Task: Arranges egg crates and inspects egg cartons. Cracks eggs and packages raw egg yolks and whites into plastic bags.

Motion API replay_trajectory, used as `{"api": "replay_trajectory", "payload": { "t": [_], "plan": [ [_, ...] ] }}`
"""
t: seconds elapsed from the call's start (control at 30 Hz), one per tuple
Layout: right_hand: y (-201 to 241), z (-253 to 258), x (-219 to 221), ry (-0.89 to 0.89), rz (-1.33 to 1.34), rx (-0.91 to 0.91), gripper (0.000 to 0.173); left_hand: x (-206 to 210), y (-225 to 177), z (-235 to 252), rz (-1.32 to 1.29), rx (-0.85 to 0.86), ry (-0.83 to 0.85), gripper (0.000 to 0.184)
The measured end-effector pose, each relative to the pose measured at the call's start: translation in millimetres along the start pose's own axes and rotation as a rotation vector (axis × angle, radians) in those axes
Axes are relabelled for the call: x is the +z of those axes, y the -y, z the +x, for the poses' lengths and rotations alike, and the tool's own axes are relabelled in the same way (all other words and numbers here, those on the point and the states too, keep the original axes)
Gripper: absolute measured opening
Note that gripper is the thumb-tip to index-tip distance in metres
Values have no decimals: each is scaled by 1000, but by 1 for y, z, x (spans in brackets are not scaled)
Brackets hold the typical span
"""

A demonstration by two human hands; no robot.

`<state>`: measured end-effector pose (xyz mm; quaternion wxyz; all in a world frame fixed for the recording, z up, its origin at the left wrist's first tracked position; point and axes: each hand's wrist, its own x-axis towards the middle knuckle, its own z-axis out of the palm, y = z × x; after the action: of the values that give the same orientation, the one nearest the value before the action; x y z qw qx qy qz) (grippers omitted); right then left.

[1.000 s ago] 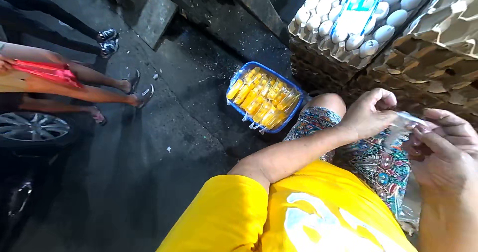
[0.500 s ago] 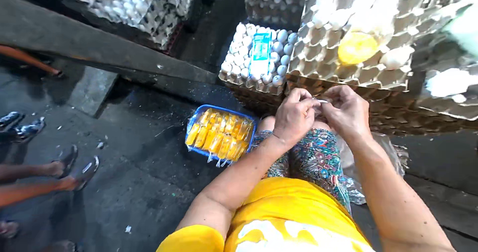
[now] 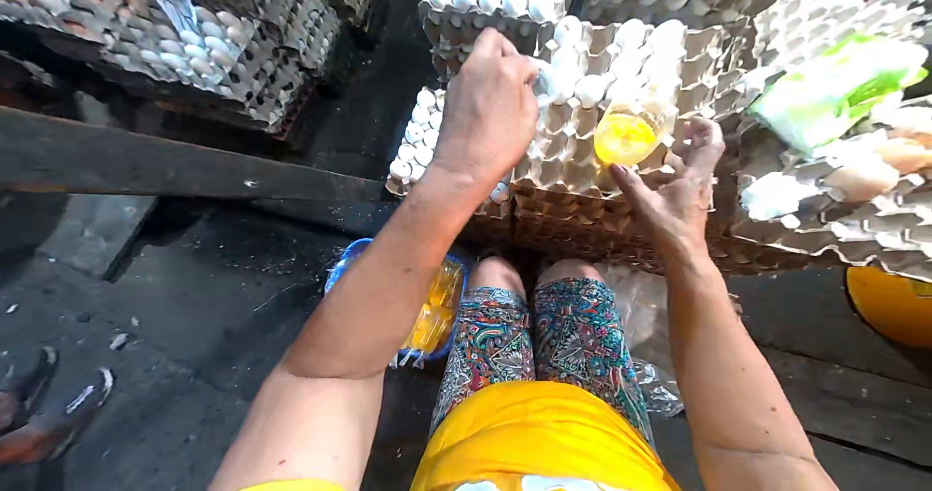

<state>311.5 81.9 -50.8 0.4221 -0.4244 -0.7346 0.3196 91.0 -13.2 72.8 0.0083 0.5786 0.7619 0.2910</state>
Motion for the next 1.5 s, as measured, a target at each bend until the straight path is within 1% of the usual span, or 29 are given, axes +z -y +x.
{"api": "replay_trajectory", "payload": {
  "t": [0.07,0.13,0.23,0.33,0.43,0.6,0.67,0.77,0.93,1.1,1.3,1.5],
  "plan": [
    [-4,10,13,-22,-33,18,102,4,-4,16,75,23,71,24],
    [-4,17,25,-38,-69,45,106,17,-6,31,125,47,196,24],
    [-5,19,37,-69,-176,98,110,41,0,47,94,74,381,26],
    [-9,18,41,-91,-201,105,106,54,8,57,-19,69,488,27],
    [-8,18,39,-98,-209,82,99,58,14,62,-71,93,552,26],
    [-1,22,24,-45,-191,-26,92,58,21,67,-94,140,568,29],
    [8,26,11,15,-164,-60,90,55,20,69,-84,145,582,31],
    [22,33,-10,119,-209,-126,90,51,16,71,-60,157,607,34],
    [37,40,-32,256,-316,-140,86,46,2,69,-44,212,623,32],
    [40,41,-38,307,-403,-133,84,48,-6,69,-29,232,641,36],
    [42,42,-40,328,-514,-141,82,53,-11,69,-24,251,671,38],
    [44,47,-42,376,-592,-148,83,58,-14,73,1,267,692,35]
  ]
}}
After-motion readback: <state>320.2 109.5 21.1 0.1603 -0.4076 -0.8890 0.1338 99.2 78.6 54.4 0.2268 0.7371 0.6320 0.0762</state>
